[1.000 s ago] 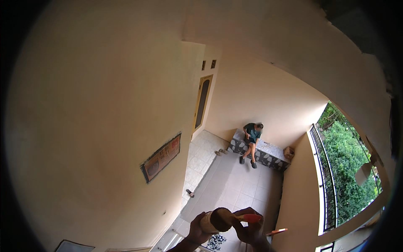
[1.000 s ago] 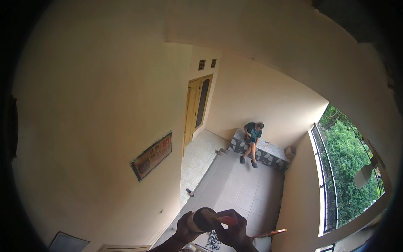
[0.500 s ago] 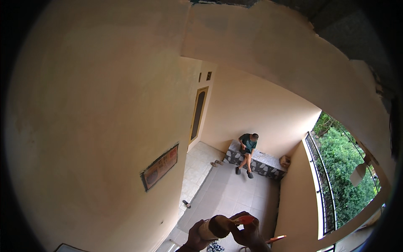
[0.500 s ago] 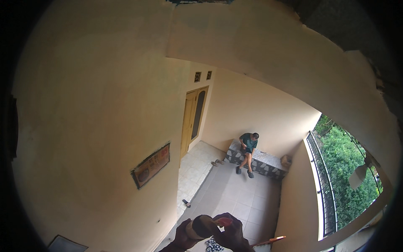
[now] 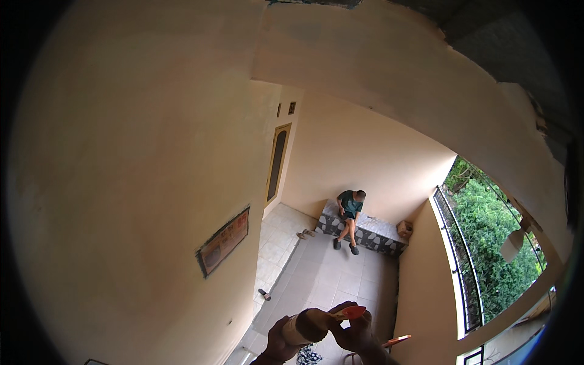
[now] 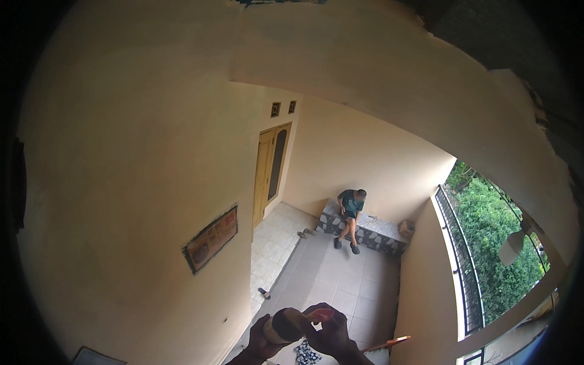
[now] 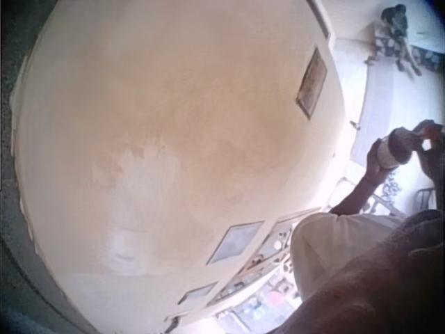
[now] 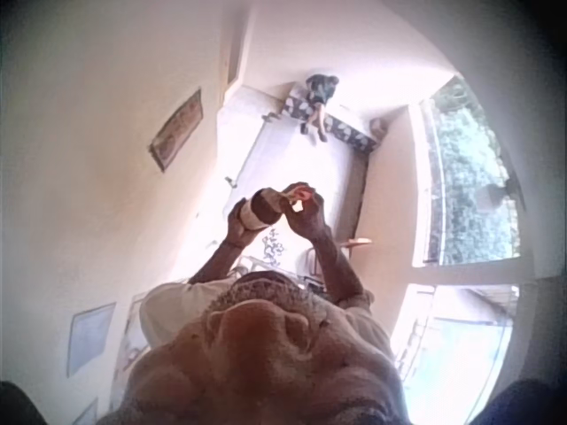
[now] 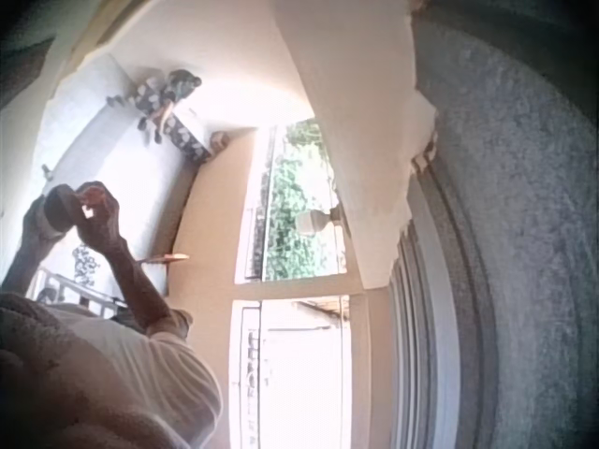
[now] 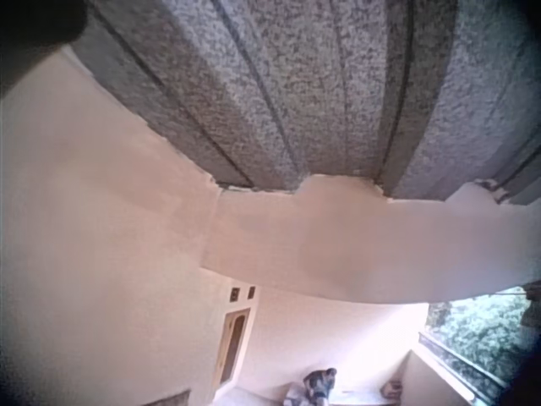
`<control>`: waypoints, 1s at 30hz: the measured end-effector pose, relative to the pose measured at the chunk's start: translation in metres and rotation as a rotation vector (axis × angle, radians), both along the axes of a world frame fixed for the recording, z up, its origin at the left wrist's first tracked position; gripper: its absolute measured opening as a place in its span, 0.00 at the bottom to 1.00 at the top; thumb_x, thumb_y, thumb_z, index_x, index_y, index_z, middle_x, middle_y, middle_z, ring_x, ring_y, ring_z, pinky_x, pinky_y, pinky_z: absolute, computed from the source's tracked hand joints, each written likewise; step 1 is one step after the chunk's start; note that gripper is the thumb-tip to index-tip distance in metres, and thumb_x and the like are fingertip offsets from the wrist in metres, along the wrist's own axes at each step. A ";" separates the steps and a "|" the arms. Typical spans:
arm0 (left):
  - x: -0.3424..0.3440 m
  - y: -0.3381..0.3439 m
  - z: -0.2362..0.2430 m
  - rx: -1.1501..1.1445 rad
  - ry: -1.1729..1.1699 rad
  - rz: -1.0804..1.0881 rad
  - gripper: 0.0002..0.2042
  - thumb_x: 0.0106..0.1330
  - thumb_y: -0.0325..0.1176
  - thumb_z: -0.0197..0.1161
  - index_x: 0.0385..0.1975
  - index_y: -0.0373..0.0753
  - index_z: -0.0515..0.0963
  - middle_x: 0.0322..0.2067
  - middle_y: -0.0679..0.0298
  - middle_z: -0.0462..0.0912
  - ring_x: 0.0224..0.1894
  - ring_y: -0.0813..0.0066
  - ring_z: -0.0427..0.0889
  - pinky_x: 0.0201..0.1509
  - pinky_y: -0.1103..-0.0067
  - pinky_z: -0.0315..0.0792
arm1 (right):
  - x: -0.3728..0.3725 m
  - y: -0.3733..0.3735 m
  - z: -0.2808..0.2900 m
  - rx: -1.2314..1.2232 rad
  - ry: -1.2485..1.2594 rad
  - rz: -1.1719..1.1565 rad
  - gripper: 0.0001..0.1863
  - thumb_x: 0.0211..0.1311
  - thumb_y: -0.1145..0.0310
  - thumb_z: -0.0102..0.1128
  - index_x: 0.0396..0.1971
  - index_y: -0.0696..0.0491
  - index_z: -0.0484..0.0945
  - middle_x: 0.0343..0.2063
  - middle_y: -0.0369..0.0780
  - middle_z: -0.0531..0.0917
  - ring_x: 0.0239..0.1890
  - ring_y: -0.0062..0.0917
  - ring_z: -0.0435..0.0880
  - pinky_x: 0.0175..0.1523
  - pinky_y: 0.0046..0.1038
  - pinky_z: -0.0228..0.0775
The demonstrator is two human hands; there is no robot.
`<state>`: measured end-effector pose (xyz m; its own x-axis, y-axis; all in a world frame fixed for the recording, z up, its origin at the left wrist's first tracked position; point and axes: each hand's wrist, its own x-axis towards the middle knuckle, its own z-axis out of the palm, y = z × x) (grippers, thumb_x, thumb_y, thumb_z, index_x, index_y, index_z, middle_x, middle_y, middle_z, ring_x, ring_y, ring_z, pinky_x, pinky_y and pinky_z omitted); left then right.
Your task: The person stands on a ladder and paints the ceiling using a brush and a small container of paint. They repeatedly dip the brush into the container and apply paint to the ceiling surface. The person descends the ladder and walks away at the end.
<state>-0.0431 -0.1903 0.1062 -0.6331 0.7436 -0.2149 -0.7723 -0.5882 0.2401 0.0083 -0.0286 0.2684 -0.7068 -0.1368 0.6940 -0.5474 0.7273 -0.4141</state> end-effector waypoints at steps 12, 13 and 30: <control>-0.001 0.008 -0.019 0.079 -0.028 -0.011 0.28 0.75 0.51 0.41 0.66 0.36 0.67 0.62 0.51 0.74 0.65 0.52 0.73 0.70 0.51 0.64 | 0.003 0.005 -0.007 -0.083 0.030 -0.019 0.15 0.55 0.76 0.73 0.34 0.56 0.72 0.28 0.43 0.86 0.26 0.30 0.87 0.29 0.28 0.78; 0.000 0.007 -0.020 0.078 -0.010 -0.011 0.29 0.76 0.51 0.40 0.67 0.36 0.65 0.64 0.51 0.72 0.68 0.52 0.70 0.72 0.51 0.61 | 0.003 0.005 -0.007 -0.081 0.019 -0.018 0.15 0.55 0.76 0.72 0.35 0.56 0.72 0.28 0.43 0.86 0.26 0.30 0.87 0.29 0.28 0.79; -0.003 -0.003 0.007 0.094 0.048 0.012 0.29 0.74 0.52 0.48 0.65 0.37 0.67 0.61 0.53 0.74 0.65 0.56 0.73 0.69 0.53 0.67 | 0.009 0.020 -0.061 -1.600 -0.279 -0.127 0.04 0.62 0.73 0.65 0.30 0.56 0.79 0.28 0.41 0.84 0.28 0.26 0.85 0.29 0.25 0.78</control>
